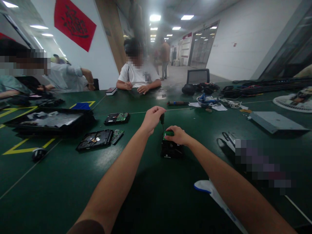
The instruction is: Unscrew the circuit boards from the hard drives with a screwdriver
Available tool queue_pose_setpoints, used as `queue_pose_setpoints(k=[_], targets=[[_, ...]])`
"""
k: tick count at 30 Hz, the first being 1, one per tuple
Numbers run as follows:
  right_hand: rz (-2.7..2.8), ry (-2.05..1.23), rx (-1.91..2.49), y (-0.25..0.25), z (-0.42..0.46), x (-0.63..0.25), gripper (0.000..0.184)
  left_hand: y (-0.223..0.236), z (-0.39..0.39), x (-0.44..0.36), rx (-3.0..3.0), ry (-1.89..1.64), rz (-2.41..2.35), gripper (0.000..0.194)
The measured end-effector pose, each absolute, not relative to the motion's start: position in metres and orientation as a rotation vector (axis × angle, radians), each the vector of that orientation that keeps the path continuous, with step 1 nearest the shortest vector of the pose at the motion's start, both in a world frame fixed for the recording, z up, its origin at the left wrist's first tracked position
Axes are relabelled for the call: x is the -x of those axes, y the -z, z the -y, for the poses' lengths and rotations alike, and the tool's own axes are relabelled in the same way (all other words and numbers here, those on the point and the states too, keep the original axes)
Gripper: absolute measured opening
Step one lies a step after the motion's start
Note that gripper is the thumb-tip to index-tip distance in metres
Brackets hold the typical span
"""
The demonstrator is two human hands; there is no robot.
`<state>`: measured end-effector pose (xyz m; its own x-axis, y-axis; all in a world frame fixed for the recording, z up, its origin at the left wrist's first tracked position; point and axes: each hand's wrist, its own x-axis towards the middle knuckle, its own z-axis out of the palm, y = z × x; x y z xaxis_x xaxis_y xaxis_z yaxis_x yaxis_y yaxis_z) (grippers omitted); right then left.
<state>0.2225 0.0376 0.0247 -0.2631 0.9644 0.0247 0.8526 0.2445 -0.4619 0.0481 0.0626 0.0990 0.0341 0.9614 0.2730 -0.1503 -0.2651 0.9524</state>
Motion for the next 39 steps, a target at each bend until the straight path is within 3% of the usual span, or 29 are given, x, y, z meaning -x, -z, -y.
queue_pose_setpoints(k=[3, 16, 23, 33, 39], targets=[[2.228, -0.509, 1.683, -0.025, -0.038, -0.223, 0.044, -0.102, -0.061, -0.047, -1.302, -1.382, -0.879, 0.005], [2.224, -0.505, 1.687, -0.025, -0.039, -0.222, 0.045, -0.085, -0.067, -0.062, -1.066, -1.425, -0.643, 0.02], [2.221, -0.53, 1.691, -0.028, -0.037, -0.222, 0.043, -0.09, -0.068, -0.04, -1.242, -1.296, -0.705, 0.04], [2.22, -0.536, 1.681, -0.028, -0.038, -0.223, 0.042, -0.102, -0.065, -0.026, -1.381, -1.162, -0.736, 0.024], [2.225, -0.519, 1.662, -0.027, -0.038, -0.223, 0.041, -0.089, -0.066, -0.047, -1.128, -1.315, -0.61, 0.02]])
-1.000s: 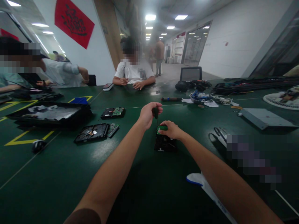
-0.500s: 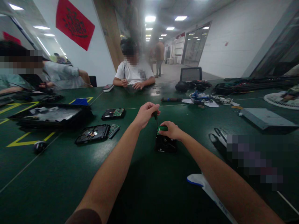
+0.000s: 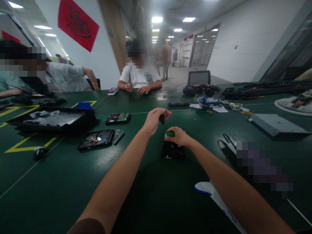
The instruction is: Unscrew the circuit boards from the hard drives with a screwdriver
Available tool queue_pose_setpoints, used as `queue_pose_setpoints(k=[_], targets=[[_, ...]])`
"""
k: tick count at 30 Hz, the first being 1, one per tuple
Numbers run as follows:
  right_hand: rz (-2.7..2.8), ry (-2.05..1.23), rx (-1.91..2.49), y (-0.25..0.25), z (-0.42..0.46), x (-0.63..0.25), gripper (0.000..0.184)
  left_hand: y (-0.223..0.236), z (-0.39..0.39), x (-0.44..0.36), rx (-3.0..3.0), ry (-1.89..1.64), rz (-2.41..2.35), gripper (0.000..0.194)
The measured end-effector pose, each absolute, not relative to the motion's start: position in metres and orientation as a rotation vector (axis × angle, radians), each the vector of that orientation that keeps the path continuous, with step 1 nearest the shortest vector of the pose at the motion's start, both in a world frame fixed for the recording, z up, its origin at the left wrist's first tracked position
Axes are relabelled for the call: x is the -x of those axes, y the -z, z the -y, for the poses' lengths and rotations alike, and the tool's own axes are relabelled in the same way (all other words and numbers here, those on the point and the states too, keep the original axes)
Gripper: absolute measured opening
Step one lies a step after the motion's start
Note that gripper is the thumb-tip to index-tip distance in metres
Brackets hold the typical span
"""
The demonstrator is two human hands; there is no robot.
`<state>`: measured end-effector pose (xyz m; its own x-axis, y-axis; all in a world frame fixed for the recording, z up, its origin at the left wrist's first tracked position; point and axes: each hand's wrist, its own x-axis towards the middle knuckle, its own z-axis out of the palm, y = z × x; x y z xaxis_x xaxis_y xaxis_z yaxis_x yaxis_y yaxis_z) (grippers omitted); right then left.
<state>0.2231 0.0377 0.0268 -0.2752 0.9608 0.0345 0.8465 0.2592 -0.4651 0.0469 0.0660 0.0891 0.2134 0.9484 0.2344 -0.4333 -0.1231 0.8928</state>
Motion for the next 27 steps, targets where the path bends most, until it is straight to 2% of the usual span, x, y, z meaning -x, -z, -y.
queue_pose_setpoints(k=[6, 15, 24, 27], targets=[[2.23, -0.529, 1.647, -0.026, -0.039, -0.224, 0.042, -0.084, -0.07, -0.05, -1.049, -1.41, -0.574, 0.016], [2.226, -0.497, 1.658, -0.02, -0.041, -0.225, 0.045, -0.107, -0.065, -0.025, -1.416, -1.173, -0.851, 0.022], [2.239, -0.507, 1.656, -0.021, -0.041, -0.224, 0.045, -0.091, -0.07, -0.043, -1.012, -1.335, -0.7, 0.017], [2.241, -0.51, 1.661, -0.022, -0.041, -0.223, 0.045, -0.087, -0.07, -0.051, -0.931, -1.368, -0.653, 0.025]])
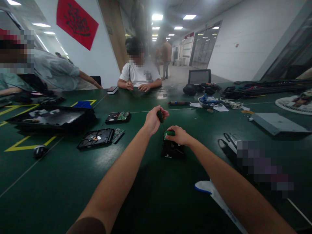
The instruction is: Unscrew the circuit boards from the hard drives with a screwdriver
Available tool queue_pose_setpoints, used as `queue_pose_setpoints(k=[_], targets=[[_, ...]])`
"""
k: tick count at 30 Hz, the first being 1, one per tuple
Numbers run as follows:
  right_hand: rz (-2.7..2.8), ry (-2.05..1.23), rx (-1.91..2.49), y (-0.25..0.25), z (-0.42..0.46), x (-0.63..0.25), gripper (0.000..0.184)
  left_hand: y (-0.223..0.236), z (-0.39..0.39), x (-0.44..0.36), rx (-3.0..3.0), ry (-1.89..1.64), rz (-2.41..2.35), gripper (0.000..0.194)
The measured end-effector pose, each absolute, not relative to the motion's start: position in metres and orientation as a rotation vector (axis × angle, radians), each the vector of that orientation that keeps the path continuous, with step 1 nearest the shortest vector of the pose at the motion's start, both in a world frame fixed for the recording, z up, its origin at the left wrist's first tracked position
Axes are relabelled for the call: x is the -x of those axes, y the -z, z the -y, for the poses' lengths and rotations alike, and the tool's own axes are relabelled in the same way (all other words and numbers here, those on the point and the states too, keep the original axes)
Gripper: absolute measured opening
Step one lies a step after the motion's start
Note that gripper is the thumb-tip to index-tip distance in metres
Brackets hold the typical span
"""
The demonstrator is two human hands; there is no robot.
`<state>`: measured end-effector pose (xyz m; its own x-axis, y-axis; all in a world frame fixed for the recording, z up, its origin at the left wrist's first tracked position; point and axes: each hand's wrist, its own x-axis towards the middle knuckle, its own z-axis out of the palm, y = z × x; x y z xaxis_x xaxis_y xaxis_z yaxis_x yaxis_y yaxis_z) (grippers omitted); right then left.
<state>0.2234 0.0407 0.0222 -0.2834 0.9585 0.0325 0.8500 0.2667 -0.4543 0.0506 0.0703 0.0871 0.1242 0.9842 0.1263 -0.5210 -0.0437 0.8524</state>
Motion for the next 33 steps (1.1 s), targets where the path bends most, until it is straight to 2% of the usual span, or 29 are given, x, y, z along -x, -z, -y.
queue_pose_setpoints(k=[3, 11, 22, 26, 33], targets=[[2.24, -0.528, 1.67, -0.024, -0.04, -0.223, 0.046, -0.086, -0.07, -0.053, -0.98, -1.358, -0.651, 0.038], [2.22, -0.535, 1.686, -0.025, -0.038, -0.221, 0.047, -0.088, -0.069, -0.041, -1.003, -1.331, -0.691, 0.045], [2.211, -0.536, 1.682, -0.024, -0.04, -0.224, 0.044, -0.112, -0.058, -0.022, -1.456, -1.113, -0.795, 0.027], [2.218, -0.52, 1.675, -0.022, -0.04, -0.224, 0.041, -0.118, -0.055, -0.016, -1.609, -1.067, -0.915, 0.026], [2.218, -0.521, 1.661, -0.025, -0.039, -0.223, 0.043, -0.114, -0.054, -0.021, -1.363, -1.04, -0.882, 0.023]])
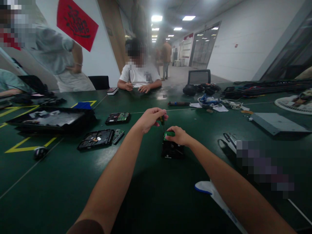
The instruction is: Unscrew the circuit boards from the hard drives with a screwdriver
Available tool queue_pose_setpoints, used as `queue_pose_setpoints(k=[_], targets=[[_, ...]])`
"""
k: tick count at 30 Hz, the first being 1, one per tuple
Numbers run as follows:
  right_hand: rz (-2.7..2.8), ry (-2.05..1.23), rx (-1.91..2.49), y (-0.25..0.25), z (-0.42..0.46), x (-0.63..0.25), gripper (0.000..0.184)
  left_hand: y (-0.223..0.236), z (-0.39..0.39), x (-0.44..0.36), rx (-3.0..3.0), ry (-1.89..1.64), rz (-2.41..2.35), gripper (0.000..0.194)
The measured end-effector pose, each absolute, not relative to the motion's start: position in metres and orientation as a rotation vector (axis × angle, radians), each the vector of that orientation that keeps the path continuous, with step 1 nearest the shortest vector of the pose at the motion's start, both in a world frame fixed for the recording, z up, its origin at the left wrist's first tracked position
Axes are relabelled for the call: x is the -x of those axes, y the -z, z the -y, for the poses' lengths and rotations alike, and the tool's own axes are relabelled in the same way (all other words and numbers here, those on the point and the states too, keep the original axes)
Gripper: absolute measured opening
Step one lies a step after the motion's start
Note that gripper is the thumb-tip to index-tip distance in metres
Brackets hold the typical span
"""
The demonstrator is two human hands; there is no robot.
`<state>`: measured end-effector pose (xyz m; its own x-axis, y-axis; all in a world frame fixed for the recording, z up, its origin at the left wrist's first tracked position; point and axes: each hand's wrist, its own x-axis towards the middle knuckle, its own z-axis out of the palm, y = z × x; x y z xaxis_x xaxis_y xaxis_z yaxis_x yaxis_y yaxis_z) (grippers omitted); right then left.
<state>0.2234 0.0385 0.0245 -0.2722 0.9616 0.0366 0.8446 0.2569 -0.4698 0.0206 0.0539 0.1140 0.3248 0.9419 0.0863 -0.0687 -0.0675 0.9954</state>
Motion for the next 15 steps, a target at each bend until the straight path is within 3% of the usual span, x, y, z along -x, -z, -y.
queue_pose_setpoints(k=[9, 15], targets=[[2.234, -0.533, 1.674, -0.026, -0.038, -0.223, 0.043, -0.097, -0.066, -0.029, -0.986, -1.099, -0.695, 0.013], [2.242, -0.501, 1.659, -0.025, -0.037, -0.223, 0.044, -0.092, -0.067, -0.032, -0.975, -1.077, -0.669, 0.019]])
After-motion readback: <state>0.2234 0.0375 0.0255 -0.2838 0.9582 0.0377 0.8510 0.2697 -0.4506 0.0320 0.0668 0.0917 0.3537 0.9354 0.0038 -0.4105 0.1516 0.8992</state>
